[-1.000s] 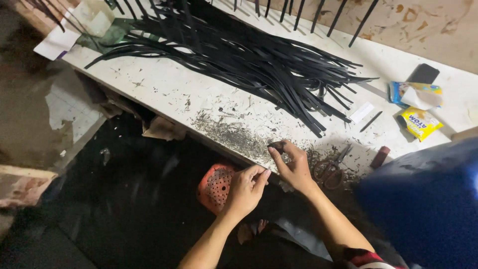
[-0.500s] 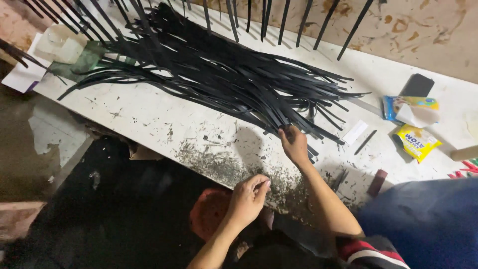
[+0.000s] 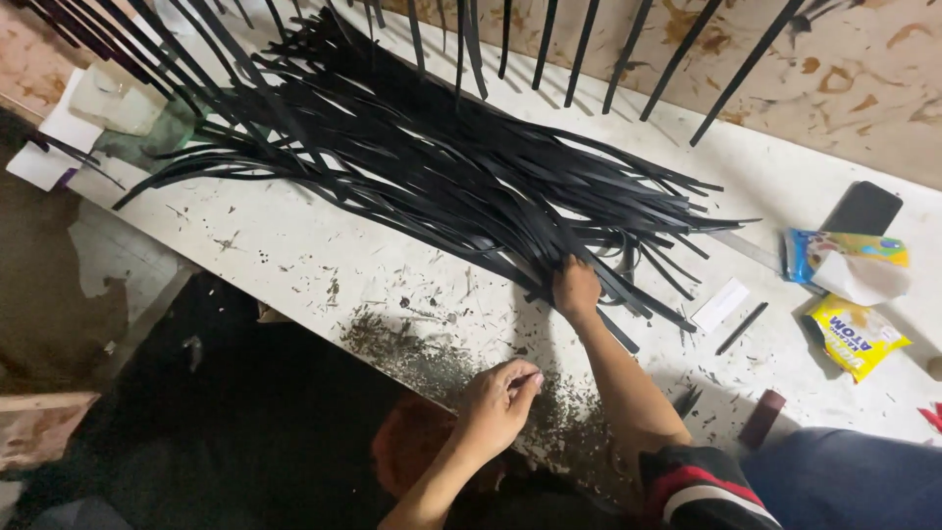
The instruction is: The person picks up black rubber strips, applies a dark substance to one end using a small tool, and hangs the strips on a wall-mounted rack with clothespins. The process is repeated for multiple strips.
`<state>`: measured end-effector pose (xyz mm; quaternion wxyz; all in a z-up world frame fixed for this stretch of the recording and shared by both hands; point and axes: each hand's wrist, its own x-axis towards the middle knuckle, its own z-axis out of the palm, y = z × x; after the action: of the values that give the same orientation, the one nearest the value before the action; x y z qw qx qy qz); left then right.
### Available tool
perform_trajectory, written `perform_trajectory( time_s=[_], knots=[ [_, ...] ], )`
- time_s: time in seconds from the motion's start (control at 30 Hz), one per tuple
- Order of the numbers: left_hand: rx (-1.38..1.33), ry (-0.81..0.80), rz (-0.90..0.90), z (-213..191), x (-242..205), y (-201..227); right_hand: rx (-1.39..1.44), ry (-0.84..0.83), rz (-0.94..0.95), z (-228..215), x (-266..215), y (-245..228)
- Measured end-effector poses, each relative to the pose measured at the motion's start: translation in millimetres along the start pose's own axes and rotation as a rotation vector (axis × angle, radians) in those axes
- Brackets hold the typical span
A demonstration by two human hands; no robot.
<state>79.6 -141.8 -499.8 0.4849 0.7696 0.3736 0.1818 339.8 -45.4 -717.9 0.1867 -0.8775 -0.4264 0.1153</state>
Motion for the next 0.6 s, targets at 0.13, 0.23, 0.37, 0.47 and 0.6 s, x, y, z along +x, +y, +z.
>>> perform_trajectory(
  time_s=[0.13, 0.23, 0.37, 0.47, 0.6],
  knots=[
    [-0.05, -0.075, -0.091, -2, -1, 3, -0.044, -0.003, 0.037, 12, 0, 4],
    [-0.016, -0.105, -0.005, -2, -1, 1, -0.133, -0.047, 0.024, 11, 6, 1],
    [0.043, -0.134, 0.056, -10, -4, 6, 0.032, -0.196, 0.054, -9, -5, -1],
    [0.016, -0.123, 0.088, -18, -2, 12, 0.421, -0.233, 0.049, -80, -47, -34],
    [-0.034, -0.029, 0.078, -26, 2, 41, 0.719, -0.147, -0.016, -149, -99, -52]
  ],
)
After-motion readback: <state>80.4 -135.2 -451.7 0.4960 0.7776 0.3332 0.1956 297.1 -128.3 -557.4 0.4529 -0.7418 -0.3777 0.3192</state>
